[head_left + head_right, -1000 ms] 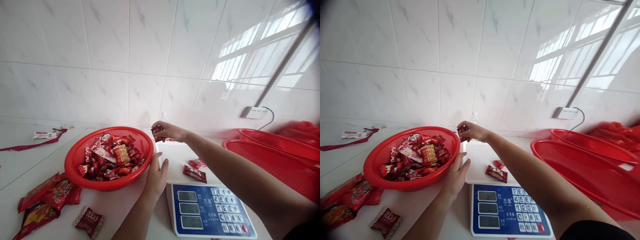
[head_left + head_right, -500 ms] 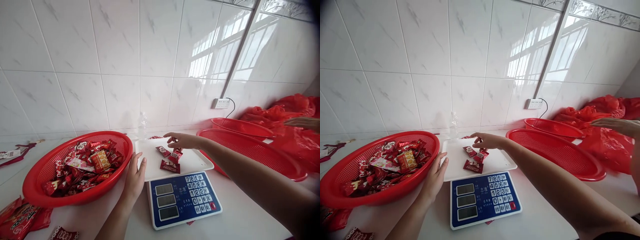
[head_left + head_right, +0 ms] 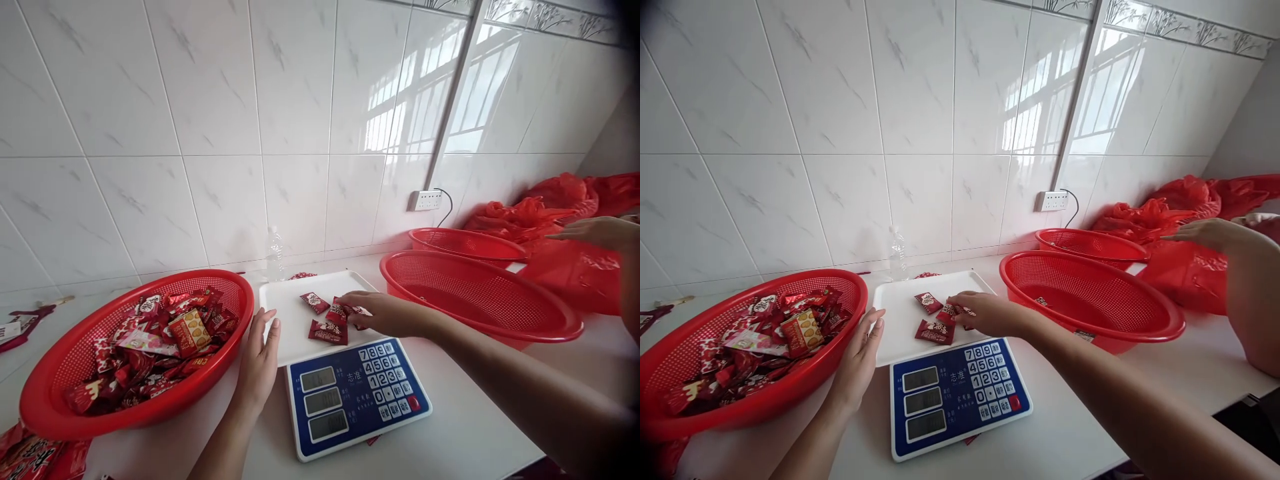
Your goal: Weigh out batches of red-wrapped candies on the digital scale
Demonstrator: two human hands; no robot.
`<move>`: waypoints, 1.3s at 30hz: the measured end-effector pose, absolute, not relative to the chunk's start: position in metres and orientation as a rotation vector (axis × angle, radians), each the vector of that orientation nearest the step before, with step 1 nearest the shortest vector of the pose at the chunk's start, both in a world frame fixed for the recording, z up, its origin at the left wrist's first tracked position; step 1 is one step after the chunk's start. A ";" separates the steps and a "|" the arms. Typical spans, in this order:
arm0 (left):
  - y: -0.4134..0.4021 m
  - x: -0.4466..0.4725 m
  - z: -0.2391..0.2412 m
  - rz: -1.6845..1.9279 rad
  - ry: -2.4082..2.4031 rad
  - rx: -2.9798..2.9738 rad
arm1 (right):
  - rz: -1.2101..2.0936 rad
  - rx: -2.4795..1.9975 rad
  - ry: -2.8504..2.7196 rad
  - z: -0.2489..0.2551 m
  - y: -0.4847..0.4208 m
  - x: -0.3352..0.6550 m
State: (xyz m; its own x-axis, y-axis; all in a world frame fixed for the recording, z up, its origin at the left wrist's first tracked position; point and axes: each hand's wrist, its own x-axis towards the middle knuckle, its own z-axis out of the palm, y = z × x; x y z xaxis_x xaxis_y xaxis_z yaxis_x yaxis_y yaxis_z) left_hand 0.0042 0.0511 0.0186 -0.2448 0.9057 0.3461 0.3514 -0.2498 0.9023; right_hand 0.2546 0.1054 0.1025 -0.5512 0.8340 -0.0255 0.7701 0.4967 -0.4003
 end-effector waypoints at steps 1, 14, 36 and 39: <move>0.051 0.004 0.019 1.517 1.524 1.538 | 0.551 -1.366 -2.557 0.099 0.102 0.255; 0.052 0.003 0.022 1.463 1.467 1.582 | 0.358 -1.422 -1.712 0.024 0.013 0.301; 0.033 0.016 0.030 1.426 1.536 1.881 | 0.357 -1.189 -2.702 0.090 0.098 0.237; 0.020 0.017 0.048 1.366 1.564 1.860 | 0.340 -1.187 -2.716 0.098 0.112 0.236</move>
